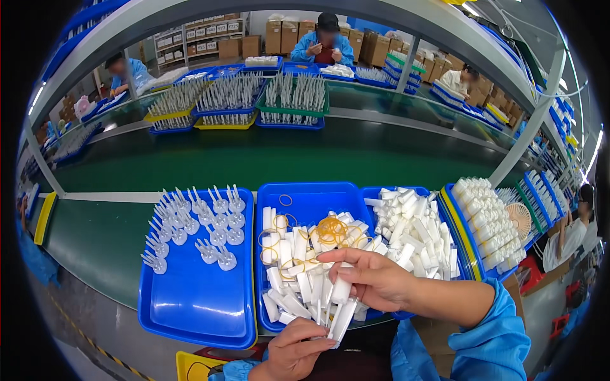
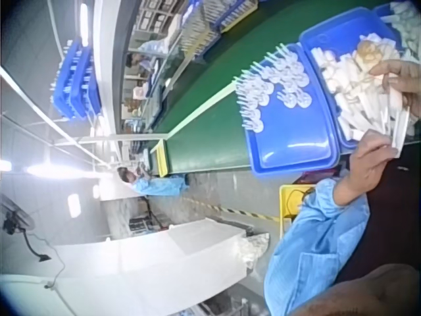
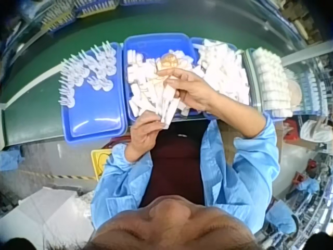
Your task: Assembling small plastic tube components and placing them into organized trays on a factory production line.
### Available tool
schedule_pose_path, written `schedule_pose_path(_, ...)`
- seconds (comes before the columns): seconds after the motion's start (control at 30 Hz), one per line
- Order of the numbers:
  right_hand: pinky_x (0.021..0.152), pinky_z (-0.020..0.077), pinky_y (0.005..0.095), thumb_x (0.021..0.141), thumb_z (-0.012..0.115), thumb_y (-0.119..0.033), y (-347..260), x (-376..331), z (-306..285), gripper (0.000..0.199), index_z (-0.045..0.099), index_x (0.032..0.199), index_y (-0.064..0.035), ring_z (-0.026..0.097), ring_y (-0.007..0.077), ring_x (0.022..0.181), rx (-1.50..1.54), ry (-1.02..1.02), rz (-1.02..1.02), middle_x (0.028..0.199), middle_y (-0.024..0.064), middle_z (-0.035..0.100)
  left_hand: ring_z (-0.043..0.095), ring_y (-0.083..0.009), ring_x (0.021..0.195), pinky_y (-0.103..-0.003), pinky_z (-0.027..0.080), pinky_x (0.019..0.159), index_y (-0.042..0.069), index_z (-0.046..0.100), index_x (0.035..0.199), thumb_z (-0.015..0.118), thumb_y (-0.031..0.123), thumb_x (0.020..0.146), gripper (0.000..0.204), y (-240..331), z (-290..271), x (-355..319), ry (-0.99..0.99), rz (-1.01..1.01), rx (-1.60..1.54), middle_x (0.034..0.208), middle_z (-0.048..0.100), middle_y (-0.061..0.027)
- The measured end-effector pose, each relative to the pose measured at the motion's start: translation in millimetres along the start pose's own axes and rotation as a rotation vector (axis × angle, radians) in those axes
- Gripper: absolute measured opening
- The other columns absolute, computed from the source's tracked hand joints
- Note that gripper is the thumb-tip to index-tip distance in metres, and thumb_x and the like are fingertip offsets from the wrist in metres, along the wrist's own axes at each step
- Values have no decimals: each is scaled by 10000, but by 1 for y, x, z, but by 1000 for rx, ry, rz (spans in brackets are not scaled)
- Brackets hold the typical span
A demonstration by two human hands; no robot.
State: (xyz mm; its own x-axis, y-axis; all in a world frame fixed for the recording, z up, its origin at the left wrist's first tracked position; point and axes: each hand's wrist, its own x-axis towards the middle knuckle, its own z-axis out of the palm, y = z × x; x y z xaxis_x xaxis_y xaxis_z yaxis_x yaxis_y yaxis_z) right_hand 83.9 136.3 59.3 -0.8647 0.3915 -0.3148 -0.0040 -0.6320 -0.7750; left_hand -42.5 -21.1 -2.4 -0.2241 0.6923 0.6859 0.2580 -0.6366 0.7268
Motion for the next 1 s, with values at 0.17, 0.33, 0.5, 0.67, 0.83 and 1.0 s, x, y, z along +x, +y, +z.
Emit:
schedule_pose_path(0.17,796,446,252,881,533,-123,-1,-3,2,398,424,1249,-19,538,104,876,105,11,-5,944,34,537,574,-270,698,-322,454,602,30,629,800,668,-66,664,171,2,0,2,-4,-18,3,838,590,-119)
schedule_pose_path(0.33,801,445,245,886,532,-132,-3,-5,-4,362,439,1220,-28,540,99,877,21,33,-27,946,24,544,578,-270,693,-322,456,603,27,627,796,668,-70,658,173,1,-1,2,-18,-64,-11,835,596,-119)
schedule_pose_path(0.5,625,392,212,922,472,-170,-7,-8,-2,217,474,1114,-67,477,62,714,-568,97,-124,814,-5,527,577,-278,689,-331,458,601,27,628,795,666,-74,656,176,-2,0,2,-43,-78,-17,819,595,-123)
schedule_pose_path(0.67,576,367,229,911,492,-227,-25,-21,-1,169,450,981,-79,474,76,701,-1100,62,-116,747,20,509,573,-284,687,-343,459,606,23,626,791,659,-80,656,174,-4,0,4,-66,-133,-17,807,592,-123)
schedule_pose_path(0.83,637,403,293,892,509,-213,-2,-25,-7,169,452,947,-64,523,176,732,-716,104,-134,757,82,517,569,-281,688,-346,456,609,26,623,781,641,-90,666,164,-7,1,1,-88,-61,-91,795,588,-120)
schedule_pose_path(1.0,742,403,345,881,518,-189,1,-34,4,148,472,936,-60,528,251,798,-972,19,-291,847,109,527,556,-265,708,-341,457,619,28,620,784,662,-57,670,148,-4,-3,-3,-116,-114,-68,858,583,-118)
